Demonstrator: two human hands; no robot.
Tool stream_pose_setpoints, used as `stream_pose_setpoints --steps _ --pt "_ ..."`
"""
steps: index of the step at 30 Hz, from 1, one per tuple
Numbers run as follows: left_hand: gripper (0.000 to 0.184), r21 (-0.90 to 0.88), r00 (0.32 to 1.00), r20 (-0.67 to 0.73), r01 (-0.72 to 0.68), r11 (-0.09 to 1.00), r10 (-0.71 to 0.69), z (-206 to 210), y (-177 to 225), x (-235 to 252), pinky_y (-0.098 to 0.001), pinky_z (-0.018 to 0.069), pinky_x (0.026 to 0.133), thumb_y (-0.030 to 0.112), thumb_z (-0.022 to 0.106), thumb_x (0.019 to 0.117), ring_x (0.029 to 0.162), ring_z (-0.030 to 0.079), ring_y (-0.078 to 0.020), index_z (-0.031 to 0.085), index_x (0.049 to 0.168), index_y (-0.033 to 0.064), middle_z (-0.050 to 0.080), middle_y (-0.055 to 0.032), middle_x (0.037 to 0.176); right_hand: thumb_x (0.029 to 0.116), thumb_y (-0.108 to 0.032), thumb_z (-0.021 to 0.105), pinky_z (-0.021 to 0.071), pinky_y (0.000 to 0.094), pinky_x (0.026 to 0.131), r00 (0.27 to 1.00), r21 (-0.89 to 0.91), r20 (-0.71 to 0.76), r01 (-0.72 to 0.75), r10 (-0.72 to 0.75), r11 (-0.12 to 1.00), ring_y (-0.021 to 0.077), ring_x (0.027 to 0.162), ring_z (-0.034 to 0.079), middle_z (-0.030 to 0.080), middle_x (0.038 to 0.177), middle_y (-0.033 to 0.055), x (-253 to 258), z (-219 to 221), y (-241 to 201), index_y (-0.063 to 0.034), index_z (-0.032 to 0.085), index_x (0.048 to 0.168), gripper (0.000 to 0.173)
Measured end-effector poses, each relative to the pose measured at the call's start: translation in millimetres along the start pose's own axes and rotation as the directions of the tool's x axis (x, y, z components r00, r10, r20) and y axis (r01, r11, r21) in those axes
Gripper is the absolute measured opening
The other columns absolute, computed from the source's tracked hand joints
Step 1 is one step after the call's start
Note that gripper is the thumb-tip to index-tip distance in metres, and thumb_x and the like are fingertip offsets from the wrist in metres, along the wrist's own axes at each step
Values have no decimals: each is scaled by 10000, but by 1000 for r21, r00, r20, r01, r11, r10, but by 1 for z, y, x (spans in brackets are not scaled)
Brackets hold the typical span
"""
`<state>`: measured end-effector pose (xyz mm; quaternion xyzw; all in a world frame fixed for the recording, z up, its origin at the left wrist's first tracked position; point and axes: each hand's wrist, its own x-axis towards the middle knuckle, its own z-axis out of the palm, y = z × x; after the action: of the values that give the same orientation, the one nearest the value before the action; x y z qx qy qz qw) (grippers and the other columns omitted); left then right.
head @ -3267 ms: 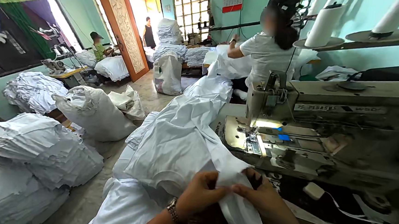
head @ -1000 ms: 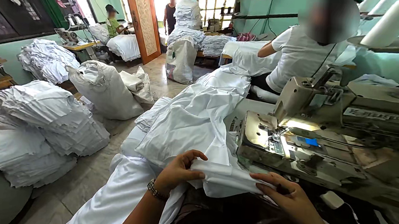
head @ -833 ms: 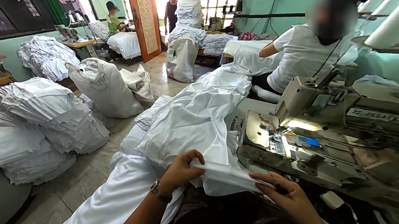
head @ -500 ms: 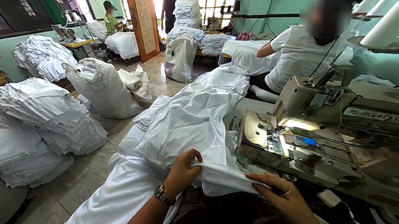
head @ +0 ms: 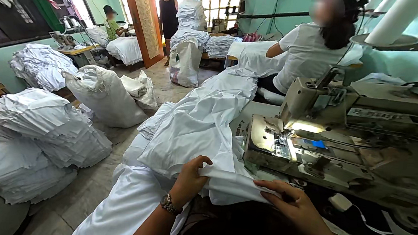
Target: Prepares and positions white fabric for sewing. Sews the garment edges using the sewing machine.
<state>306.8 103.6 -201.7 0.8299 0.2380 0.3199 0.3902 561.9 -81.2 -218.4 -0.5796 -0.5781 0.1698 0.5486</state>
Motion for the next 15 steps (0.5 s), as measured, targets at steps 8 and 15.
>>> stream_pose_setpoints --steps 8,15 --pt "382 29 987 -8 -159 987 159 5 7 8 -350 544 1011 -12 417 1018 1125 680 -140 616 1343 24 699 -99 1254 906 -283 710 412 102 629 999 -51 -39 27 -29 998 -53 728 507 600 828 -109 1 0 3 -346 790 1162 275" --pt "357 145 838 -248 -464 874 487 10 28 18 -334 541 1031 6 432 1024 1162 670 -181 702 1251 62 697 -150 1239 975 -295 622 380 84 649 961 -205 -185 168 -206 964 -51 755 463 505 857 -65 5 -7 -17 -411 753 1214 297"
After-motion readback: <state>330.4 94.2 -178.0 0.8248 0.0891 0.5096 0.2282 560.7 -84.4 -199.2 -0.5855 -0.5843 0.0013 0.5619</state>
